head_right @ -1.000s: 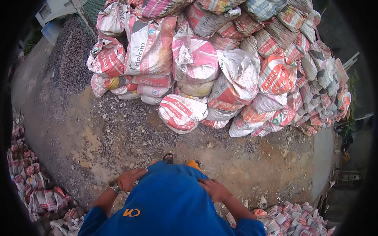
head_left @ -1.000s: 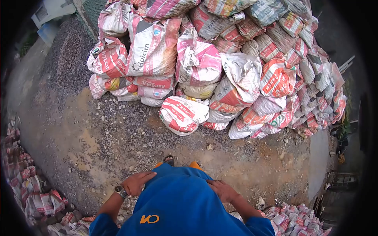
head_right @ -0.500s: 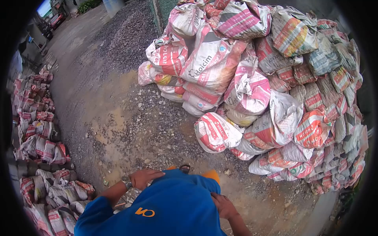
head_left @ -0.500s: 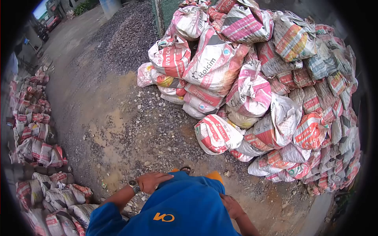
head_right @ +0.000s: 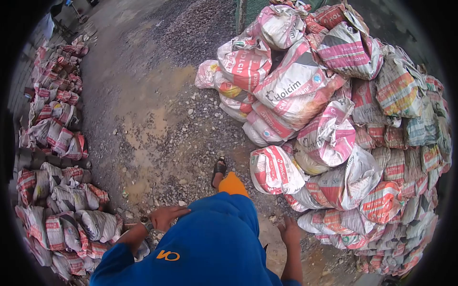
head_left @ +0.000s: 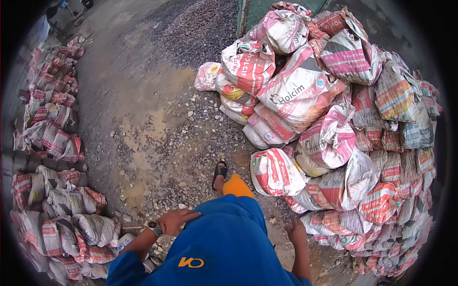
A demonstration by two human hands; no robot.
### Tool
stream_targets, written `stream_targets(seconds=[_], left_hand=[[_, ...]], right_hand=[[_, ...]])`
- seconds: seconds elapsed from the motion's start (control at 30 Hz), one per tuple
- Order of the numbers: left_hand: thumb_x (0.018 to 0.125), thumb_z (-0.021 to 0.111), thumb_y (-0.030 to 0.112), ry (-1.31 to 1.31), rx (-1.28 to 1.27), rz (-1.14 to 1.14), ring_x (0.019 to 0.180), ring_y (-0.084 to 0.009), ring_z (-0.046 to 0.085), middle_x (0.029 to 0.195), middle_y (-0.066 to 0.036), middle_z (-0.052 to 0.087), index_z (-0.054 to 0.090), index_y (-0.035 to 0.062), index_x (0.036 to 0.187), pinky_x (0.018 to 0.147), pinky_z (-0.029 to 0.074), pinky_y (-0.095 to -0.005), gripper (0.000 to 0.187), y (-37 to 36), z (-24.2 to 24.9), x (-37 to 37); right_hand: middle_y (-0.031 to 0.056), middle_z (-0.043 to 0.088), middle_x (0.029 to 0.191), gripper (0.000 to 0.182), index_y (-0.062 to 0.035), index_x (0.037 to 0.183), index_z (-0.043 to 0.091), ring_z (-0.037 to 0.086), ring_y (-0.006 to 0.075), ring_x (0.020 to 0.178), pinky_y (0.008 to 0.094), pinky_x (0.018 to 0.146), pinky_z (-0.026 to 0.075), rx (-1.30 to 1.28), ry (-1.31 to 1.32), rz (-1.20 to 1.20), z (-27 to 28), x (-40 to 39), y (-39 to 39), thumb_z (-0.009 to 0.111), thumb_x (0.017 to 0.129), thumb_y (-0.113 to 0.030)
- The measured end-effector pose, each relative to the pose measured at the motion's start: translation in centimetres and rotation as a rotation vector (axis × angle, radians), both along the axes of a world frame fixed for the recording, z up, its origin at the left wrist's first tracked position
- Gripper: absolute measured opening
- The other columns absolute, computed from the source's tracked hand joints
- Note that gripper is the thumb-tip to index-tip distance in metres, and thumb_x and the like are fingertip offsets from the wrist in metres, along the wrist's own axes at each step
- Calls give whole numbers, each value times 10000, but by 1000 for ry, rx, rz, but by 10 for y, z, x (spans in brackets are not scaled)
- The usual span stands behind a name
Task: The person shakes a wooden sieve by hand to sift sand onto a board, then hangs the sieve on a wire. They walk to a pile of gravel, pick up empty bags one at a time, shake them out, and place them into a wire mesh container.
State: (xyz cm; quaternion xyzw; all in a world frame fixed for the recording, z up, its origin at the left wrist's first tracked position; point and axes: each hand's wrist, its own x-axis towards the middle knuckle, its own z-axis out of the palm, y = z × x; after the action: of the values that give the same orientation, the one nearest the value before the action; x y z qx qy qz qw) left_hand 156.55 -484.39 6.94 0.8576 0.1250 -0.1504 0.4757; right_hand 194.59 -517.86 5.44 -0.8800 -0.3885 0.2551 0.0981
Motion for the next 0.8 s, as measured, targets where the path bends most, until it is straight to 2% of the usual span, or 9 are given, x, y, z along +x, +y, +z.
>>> stream_targets(seconds=[0.07,0.13,0.17,0.27,0.43,0.53,0.63,0.7,0.8], left_hand=[[641,725,450,21,20,50,1216,-351,478,1355,-158,459,370,129,1405,1003,405,-420,902,9,3,-3],[646,722,447,40,45,104,1207,-353,486,1343,-166,466,382,114,1395,996,411,-419,887,23,5,-4],[655,716,439,41,44,144,1200,-353,491,1333,-171,472,389,110,1388,990,414,-419,867,33,4,-5],[671,701,432,68,55,240,1186,-353,498,1318,-174,483,403,106,1375,982,417,-418,832,59,2,-9],[689,671,452,148,139,280,1183,-356,498,1315,-174,487,400,101,1376,990,408,-414,818,114,12,-12],[651,720,505,209,132,368,1186,-323,497,1349,-108,469,381,166,1393,984,418,-424,884,132,14,-19],[664,713,491,159,149,495,1192,-325,494,1352,-117,468,371,181,1403,987,420,-412,872,147,17,-16],[668,712,481,107,85,617,1203,-331,489,1361,-143,458,355,185,1416,996,417,-407,880,155,20,-20],[670,710,480,146,83,680,1214,-340,482,1371,-168,443,339,176,1425,1008,409,-405,895,171,11,-26]], right_hand=[[219,597,1088,352,-32,1136,578,582,389,977,444,836,466,17,2,-61,-19,14,29,632,813,-162],[210,629,961,233,-3,1000,628,602,382,901,432,787,475,195,212,-59,-50,21,64,626,821,-152],[198,640,841,182,-7,929,646,619,370,831,408,749,487,221,157,59,-64,21,87,620,835,-160],[192,642,820,157,-27,913,643,626,360,822,403,732,488,94,273,46,-74,14,165,614,843,-164],[204,639,832,213,-34,914,625,626,369,827,431,729,476,84,371,128,-89,29,284,589,878,-241],[211,622,813,317,-30,882,601,604,396,823,445,717,459,-65,349,266,-92,45,355,546,908,-340],[210,615,806,328,-23,854,587,599,397,820,450,712,454,-28,306,401,-86,63,418,547,902,-345],[204,609,792,311,-24,860,594,597,392,811,452,708,452,178,270,460,-85,67,465,555,891,-332],[182,649,915,242,-49,955,641,623,355,872,410,772,482,81,302,453,-76,67,527,564,869,-262]])
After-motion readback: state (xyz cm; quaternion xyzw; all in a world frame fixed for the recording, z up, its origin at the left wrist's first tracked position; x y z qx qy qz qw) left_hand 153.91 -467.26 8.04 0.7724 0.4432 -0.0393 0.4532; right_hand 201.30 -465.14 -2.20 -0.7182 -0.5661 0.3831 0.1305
